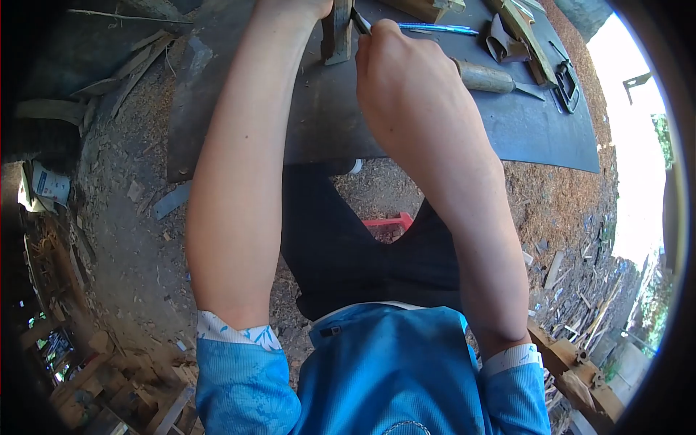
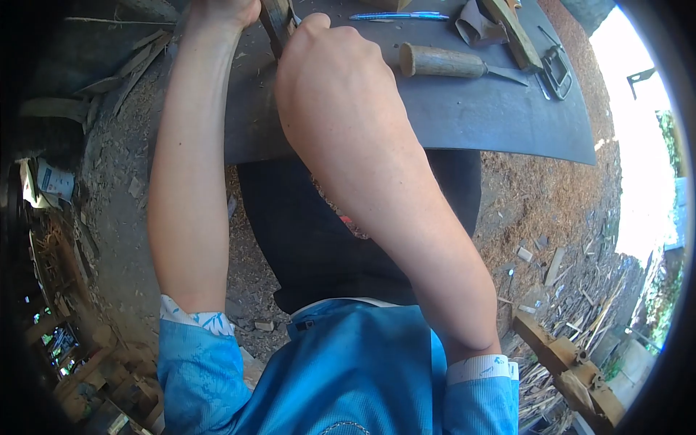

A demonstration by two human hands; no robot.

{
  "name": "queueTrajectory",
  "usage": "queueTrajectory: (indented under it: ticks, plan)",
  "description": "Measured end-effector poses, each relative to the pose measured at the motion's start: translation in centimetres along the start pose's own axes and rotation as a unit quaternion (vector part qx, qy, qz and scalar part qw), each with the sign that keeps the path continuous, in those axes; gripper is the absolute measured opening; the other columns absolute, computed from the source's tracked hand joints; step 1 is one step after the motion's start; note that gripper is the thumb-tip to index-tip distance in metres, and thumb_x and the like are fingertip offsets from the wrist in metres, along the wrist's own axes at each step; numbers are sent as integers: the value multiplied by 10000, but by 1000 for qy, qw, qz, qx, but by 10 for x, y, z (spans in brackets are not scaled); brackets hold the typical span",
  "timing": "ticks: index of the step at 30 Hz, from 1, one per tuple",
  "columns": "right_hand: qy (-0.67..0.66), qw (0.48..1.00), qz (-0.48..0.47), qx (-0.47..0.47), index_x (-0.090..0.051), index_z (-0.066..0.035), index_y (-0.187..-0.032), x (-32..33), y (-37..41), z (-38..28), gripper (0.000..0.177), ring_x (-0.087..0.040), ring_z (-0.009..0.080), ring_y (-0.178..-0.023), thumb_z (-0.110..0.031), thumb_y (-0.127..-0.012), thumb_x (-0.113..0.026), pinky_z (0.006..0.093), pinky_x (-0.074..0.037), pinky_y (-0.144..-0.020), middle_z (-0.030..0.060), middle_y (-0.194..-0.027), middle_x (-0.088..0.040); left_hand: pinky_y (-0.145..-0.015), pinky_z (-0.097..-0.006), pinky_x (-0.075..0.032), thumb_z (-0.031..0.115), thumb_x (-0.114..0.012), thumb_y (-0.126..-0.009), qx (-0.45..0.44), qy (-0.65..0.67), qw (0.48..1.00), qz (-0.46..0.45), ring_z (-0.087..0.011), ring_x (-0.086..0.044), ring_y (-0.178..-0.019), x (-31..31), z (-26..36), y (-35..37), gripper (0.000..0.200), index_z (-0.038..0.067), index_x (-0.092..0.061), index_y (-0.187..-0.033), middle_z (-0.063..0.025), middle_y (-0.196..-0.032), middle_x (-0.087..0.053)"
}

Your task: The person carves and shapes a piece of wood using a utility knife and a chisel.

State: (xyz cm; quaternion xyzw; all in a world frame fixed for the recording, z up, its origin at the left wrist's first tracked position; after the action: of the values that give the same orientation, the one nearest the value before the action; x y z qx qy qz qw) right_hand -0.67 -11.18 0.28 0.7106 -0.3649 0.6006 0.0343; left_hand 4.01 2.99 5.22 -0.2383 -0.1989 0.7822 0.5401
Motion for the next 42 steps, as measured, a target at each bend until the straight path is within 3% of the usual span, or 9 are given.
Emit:
queueTrajectory:
  ticks: [5,14,19,22,26,29,31,36,42]
  plan:
    - [-40,998,-20,-36,-573,67,-905,-9,-7,8,106,-690,460,-826,-25,-947,-542,531,-543,-719,282,-816,-668,-338,-228,-224,295,-589,-1018,48,21,998,-25,-33,-289,-354,7,-5,-4,422,152,-503,-631,76,-504,-395]
    - [-56,991,-107,-58,-589,92,-996,29,23,2,165,-764,345,-827,-26,-887,-623,393,-635,-686,237,-878,-709,-340,-235,-228,304,-597,-999,27,-78,992,90,-38,-308,-363,-5,13,9,416,165,-474,-626,73,-515,-401]
    - [4,984,-104,-147,-607,20,-1036,23,43,4,175,-728,309,-803,-90,-903,-637,361,-585,-644,149,-897,-657,-501,-249,-390,394,-590,-1014,132,-16,985,-109,-92,-457,-518,29,-5,-9,387,91,-546,-777,4,-648,-475]
    - [84,993,-25,-73,-614,-10,-1034,0,33,23,172,-658,285,-907,-115,-902,-652,340,-529,-752,126,-949,-606,-376,-237,-178,351,-658,-960,90,2,995,45,-39,-265,-358,-7,9,10,447,105,-480,-632,65,-480,-322]
    - [-36,998,51,-20,-619,-52,-1139,13,35,36,258,-573,332,-1054,-142,-912,-704,446,-468,-923,164,-1078,-559,-422,-251,-307,452,-619,-951,109,136,977,-119,-82,-382,-447,10,4,1,442,62,-561,-751,7,-577,-432]
    - [-14,999,23,-21,-620,-88,-1314,44,27,75,486,-527,394,-1222,-32,-836,-687,478,-434,-1070,174,-1281,-545,-394,-245,-120,813,-270,-988,109,62,992,-8,-42,-140,-405,-2,3,2,800,89,-456,-703,80,-521,-216]
    - [58,995,-49,-59,-619,-104,-1338,45,30,110,515,-483,387,-1312,-15,-832,-666,483,-400,-1131,185,-1360,-516,-345,-235,-215,617,-410,-1022,92,63,994,-2,-48,-248,-359,-11,20,-3,567,118,-501,-770,53,-481,-330]
    - [65,992,-108,9,-604,-54,-1267,53,9,151,435,-592,370,-1165,-98,-850,-722,451,-465,-1046,175,-1172,-625,-418,-259,-392,549,-456,-1029,22,57,994,87,-129,-437,-423,-6,19,-6,462,121,-506,-863,-53,-615,-531]
    - [-319,931,171,46,-599,36,-1031,140,-30,174,258,-561,204,-817,-178,-911,-519,343,-469,-799,101,-927,-588,-820,-318,-402,458,-491,-1005,-58,69,996,-12,-141,-517,-824,7,26,-9,357,133,-463,-861,-32,-848,-509]
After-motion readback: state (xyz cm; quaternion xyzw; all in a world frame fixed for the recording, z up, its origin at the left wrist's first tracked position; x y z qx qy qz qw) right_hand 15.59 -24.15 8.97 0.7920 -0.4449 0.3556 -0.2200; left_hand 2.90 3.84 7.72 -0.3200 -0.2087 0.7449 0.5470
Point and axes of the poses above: each hand's wrist, its own y-axis away from the middle knuckle, its own x-axis out of the back of the hand, z = x × y, the point moved 5 cm from there along -y, towards the middle knuckle
